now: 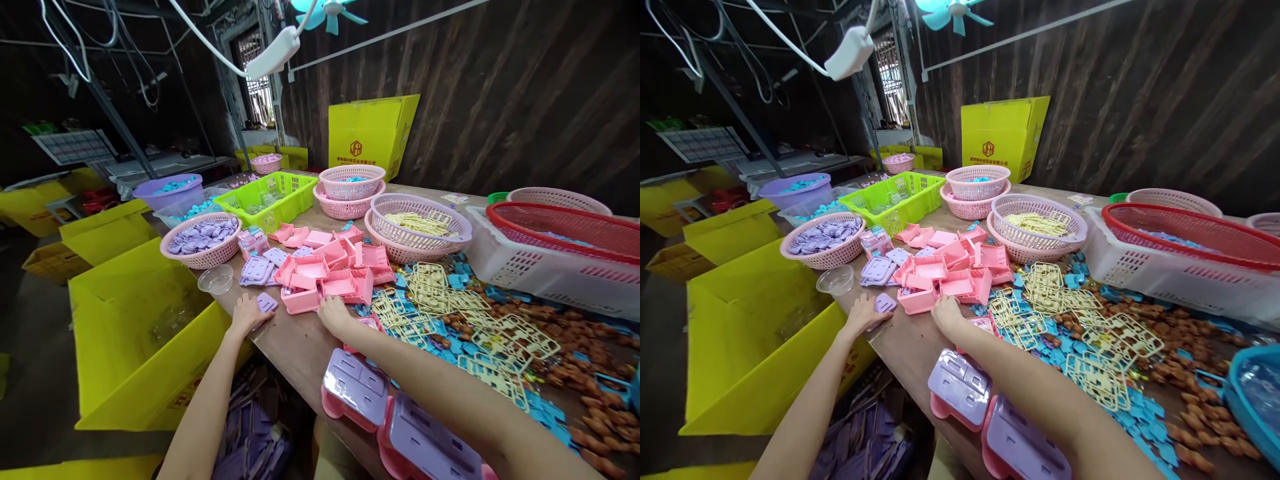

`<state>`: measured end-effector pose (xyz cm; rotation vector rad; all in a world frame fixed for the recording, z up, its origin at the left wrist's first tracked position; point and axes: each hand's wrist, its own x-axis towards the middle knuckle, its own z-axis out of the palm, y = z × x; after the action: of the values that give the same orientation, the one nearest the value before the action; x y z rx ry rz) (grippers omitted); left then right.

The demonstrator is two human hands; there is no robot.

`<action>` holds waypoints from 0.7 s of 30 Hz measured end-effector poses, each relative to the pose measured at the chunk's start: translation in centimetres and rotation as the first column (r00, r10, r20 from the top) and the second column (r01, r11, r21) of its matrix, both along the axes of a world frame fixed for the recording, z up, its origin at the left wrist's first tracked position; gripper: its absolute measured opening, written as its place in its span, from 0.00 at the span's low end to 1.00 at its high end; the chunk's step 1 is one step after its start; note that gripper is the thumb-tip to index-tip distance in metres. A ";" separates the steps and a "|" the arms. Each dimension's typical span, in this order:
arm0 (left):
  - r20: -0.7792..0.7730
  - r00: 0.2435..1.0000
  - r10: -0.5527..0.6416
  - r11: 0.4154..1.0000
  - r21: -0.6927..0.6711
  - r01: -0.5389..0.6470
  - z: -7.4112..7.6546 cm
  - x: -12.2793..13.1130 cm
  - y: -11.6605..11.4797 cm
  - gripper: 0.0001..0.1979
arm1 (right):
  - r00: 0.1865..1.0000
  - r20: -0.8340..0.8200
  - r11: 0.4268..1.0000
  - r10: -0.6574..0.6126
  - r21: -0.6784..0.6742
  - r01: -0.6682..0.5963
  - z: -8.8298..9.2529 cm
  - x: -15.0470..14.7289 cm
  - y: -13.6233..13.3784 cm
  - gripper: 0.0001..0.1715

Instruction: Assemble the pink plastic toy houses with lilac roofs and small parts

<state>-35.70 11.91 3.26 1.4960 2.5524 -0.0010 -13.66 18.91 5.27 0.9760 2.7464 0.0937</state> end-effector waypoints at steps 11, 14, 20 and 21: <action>-0.080 0.984 0.158 0.987 -0.021 -0.160 -0.2 3.0 -2.4 0.28 | 0.953 -0.285 0.973 0.101 -0.171 -0.154 4.5 1.2 2.7 0.13; -0.112 0.993 0.023 0.999 -0.030 -0.027 0.3 2.0 -3.1 0.23 | 0.933 -0.351 0.944 0.079 -0.276 -0.183 4.5 0.8 3.0 0.12; -0.139 0.851 -0.506 0.862 -0.042 0.506 -1.0 1.4 -4.8 0.33 | 0.925 -0.367 0.840 0.102 -0.467 -0.278 1.8 -1.5 1.5 0.13; -0.148 0.815 -0.561 0.826 -0.030 0.563 -1.3 1.4 -4.8 0.33 | 0.924 -0.367 0.831 0.112 -0.475 -0.289 1.4 -2.0 1.2 0.14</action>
<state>-34.31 7.10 1.93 2.2783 2.1013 -0.1817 -15.62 20.15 6.68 0.5784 2.8962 -0.8139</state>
